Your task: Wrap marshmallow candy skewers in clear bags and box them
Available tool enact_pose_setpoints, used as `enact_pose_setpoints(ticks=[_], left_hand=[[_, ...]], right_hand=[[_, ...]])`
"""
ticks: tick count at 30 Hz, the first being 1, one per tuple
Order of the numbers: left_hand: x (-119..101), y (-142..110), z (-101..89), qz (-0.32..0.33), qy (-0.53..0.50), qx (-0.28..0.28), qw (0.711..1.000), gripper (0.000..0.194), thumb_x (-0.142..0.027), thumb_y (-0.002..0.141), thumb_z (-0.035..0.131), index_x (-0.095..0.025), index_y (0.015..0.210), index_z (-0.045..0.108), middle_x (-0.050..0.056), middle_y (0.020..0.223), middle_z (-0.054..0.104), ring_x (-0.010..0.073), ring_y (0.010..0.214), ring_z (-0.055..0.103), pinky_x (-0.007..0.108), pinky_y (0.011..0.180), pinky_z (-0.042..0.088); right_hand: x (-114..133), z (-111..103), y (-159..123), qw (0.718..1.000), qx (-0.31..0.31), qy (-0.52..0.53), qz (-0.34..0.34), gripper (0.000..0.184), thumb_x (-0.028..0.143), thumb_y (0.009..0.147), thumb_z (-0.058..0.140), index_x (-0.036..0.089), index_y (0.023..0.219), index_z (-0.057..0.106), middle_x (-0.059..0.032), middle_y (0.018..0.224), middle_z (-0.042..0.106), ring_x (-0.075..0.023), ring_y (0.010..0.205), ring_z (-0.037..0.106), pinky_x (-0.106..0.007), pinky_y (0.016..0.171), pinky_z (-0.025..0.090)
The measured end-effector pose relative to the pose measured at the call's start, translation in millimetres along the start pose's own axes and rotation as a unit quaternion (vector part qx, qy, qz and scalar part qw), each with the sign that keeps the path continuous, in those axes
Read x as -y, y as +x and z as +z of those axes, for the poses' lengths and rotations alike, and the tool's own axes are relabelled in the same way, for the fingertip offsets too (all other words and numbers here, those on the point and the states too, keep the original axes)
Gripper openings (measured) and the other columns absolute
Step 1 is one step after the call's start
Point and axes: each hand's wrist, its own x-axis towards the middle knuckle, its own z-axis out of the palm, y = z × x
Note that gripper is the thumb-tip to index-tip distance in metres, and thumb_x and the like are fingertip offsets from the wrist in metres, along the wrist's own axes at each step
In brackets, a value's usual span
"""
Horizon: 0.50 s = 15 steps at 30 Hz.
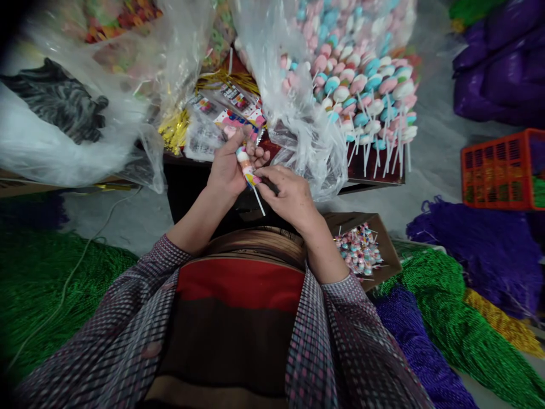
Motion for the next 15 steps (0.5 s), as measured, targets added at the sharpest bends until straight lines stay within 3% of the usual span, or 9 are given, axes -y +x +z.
enact_pose_setpoints(ticks=[5, 9, 13, 15], left_hand=[[7.1, -4.4, 1.8, 0.021, 0.010, 0.020, 1.000, 0.023, -0.030, 0.106, 0.049, -0.023, 0.097, 0.069, -0.005, 0.054, 0.053, 0.0133, 0.077, 0.075, 0.025, 0.083, 0.060], [1.5, -8.6, 5.1, 0.056, 0.001, 0.014, 0.998, 0.031, -0.029, 0.107, 0.046, -0.023, 0.083, 0.064, -0.005, 0.052, 0.050, 0.0151, 0.080, 0.076, 0.027, 0.084, 0.059], [-6.7, -9.0, 6.9, 0.065, -0.008, -0.043, 0.997, 0.021, -0.037, 0.105, 0.055, -0.026, 0.094, 0.069, -0.007, 0.055, 0.049, 0.0109, 0.061, 0.066, 0.023, 0.075, 0.057], [-7.7, -8.7, 7.2, 0.059, -0.014, -0.045, 0.997, 0.020, -0.037, 0.104, 0.056, -0.026, 0.093, 0.068, -0.008, 0.053, 0.048, 0.0079, 0.048, 0.055, 0.021, 0.065, 0.053]], right_hand=[[-10.1, 15.5, 3.9, 0.998, -0.065, -0.013, -0.016, 0.008, 0.028, 0.096, 0.067, 0.026, 0.100, 0.073, -0.0041, 0.097, 0.080, -0.0201, 0.095, 0.076, -0.036, 0.088, 0.062], [-9.4, 18.9, 4.2, 0.997, -0.073, -0.007, -0.001, 0.014, 0.033, 0.098, 0.063, 0.026, 0.104, 0.073, -0.0029, 0.094, 0.080, -0.0184, 0.087, 0.075, -0.035, 0.083, 0.062], [-4.5, 13.5, 2.5, 0.996, -0.089, 0.006, 0.001, 0.017, 0.035, 0.100, 0.062, 0.028, 0.106, 0.075, -0.0040, 0.100, 0.080, -0.0206, 0.094, 0.075, -0.040, 0.089, 0.063], [-3.9, 12.8, 2.8, 0.996, -0.092, -0.001, -0.015, 0.015, 0.035, 0.099, 0.062, 0.028, 0.101, 0.076, -0.0046, 0.099, 0.080, -0.0213, 0.095, 0.075, -0.041, 0.090, 0.063]])
